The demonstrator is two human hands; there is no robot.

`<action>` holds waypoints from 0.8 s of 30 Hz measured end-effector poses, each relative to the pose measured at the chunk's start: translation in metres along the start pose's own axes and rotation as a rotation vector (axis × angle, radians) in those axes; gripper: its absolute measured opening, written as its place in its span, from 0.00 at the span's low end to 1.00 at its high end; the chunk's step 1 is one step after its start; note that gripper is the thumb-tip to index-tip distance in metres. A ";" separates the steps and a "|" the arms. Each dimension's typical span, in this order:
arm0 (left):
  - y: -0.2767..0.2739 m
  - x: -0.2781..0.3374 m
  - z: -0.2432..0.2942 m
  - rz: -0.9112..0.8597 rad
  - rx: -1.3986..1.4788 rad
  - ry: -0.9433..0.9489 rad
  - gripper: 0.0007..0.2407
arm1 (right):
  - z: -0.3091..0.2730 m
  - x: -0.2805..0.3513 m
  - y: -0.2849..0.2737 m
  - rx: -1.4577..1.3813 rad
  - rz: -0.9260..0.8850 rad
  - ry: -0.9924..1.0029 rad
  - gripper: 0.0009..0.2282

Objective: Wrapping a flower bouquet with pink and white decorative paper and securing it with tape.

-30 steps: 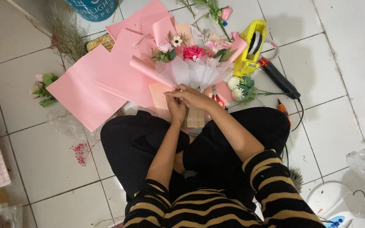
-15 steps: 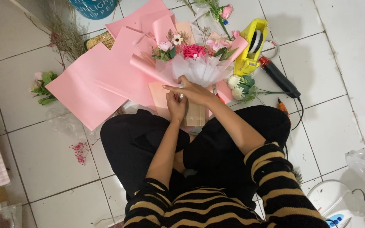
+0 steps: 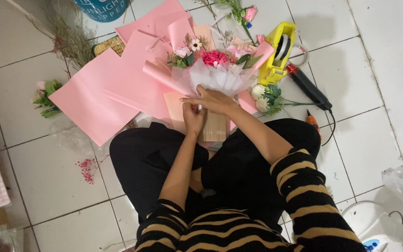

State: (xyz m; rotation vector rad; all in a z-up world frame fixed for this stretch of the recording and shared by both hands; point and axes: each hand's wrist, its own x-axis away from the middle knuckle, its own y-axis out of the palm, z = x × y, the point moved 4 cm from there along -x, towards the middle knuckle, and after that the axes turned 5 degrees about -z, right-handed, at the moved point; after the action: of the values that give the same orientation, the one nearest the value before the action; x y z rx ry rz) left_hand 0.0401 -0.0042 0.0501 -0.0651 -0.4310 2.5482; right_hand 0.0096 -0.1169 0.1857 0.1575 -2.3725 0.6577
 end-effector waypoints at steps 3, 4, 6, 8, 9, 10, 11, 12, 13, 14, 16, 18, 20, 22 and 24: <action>-0.005 0.000 0.015 -0.027 0.015 0.039 0.16 | 0.007 -0.005 0.004 0.021 -0.001 -0.005 0.28; -0.005 -0.001 0.010 -0.027 0.015 0.039 0.16 | 0.008 -0.007 0.004 0.022 -0.001 -0.006 0.28; -0.004 -0.003 -0.005 -0.073 0.030 -0.091 0.13 | 0.010 -0.011 0.006 0.051 -0.002 -0.016 0.28; -0.004 -0.005 -0.011 -0.062 0.021 -0.132 0.12 | 0.012 -0.014 0.009 0.063 -0.001 -0.021 0.28; -0.004 -0.006 -0.015 -0.053 0.013 -0.171 0.12 | 0.013 -0.015 0.010 0.076 0.000 -0.026 0.28; -0.004 -0.008 -0.018 -0.053 0.013 -0.167 0.12 | 0.013 -0.016 0.009 0.076 0.004 -0.027 0.28; -0.004 -0.009 -0.022 -0.034 0.012 -0.188 0.12 | 0.013 -0.017 0.008 0.091 0.007 -0.032 0.28; -0.004 -0.008 -0.027 -0.017 0.010 -0.211 0.13 | 0.014 -0.018 0.008 0.105 0.008 -0.035 0.29; -0.006 -0.007 -0.019 -0.018 0.011 -0.212 0.13 | 0.015 -0.018 0.009 0.104 0.009 -0.033 0.29; -0.009 -0.006 -0.014 0.036 0.072 -0.290 0.11 | 0.015 -0.018 0.009 0.095 0.027 -0.035 0.28; -0.011 -0.006 -0.014 0.089 0.133 -0.368 0.11 | 0.008 -0.016 0.010 0.086 0.045 -0.037 0.28; -0.009 -0.008 -0.027 0.125 0.122 -0.407 0.11 | -0.006 -0.010 0.011 0.122 0.066 -0.083 0.24; -0.015 -0.007 -0.007 0.122 0.143 -0.404 0.10 | -0.004 -0.010 0.010 0.194 0.076 -0.139 0.21; -0.018 -0.005 -0.001 0.120 0.164 -0.402 0.10 | -0.014 0.002 0.007 0.265 0.085 -0.195 0.18; -0.017 -0.006 -0.007 0.124 0.169 -0.357 0.06 | -0.030 0.023 -0.001 0.148 0.096 -0.097 0.22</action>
State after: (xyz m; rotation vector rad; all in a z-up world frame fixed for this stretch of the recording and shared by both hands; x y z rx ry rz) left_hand 0.0554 0.0084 0.0483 0.4441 -0.3509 2.7126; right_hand 0.0094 -0.1013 0.2207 0.1435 -2.4359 0.8903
